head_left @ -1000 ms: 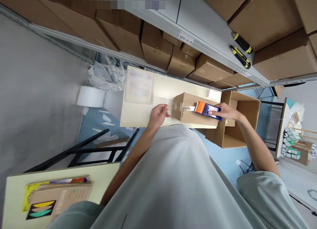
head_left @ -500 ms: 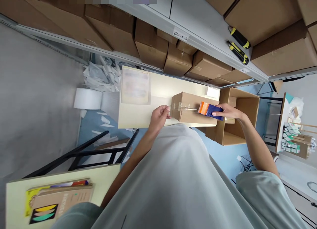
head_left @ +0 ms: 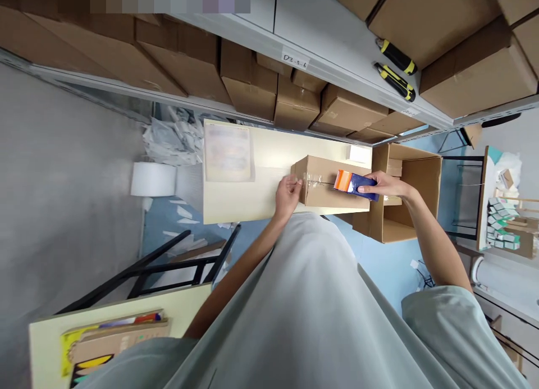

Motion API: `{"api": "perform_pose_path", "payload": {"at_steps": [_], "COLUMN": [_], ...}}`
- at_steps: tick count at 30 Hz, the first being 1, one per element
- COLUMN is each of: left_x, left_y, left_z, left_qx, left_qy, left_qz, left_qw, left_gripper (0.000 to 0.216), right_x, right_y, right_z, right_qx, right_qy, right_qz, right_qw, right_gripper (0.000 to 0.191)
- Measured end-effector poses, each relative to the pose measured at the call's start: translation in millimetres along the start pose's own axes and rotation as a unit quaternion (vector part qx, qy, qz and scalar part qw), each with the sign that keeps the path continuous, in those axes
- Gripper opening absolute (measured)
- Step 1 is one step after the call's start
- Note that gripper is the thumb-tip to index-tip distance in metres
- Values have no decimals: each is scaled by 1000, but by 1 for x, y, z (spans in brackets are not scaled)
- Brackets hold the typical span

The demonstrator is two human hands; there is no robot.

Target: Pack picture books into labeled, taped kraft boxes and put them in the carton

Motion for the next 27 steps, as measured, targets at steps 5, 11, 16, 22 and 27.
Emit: {"api": "perform_pose_path", "payload": {"at_steps": [5, 11, 16, 22, 27], "left_x": [9, -25, -36, -67, -73], "left_y": [11, 38, 66, 71, 66], "left_z": [-21, -66, -66, -69, -72], "left_qx": [-90, -205, -308, -368, -362], "left_qy": [2, -179, -157, -147, -107], "left_qz": [43, 131, 242, 355, 420], "left_qw": [995, 953, 906, 847, 825], "left_gripper": [61, 101, 142, 142, 125], "right_x": [-2, -2, -5, -7, -11], "right_y": [5, 12, 13, 19, 19], "right_z": [-3, 0, 3, 8, 13], "right_qx": [14, 38, 60, 84, 112], "right_qy": [6, 25, 8, -30, -76], "right_qz": [13, 11, 33, 59, 60], "right_qw": [1000, 999, 998, 994, 989], "right_gripper": [73, 72, 73, 71, 70]}}
Point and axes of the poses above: each hand's wrist, its own z-axis towards the middle knuckle, its own x-axis out of the back of the hand, y = z × x, the point moved 8 cm from there along z, towards the middle knuckle, and after that the axes turned 9 degrees about y, right-handed, at the moved point
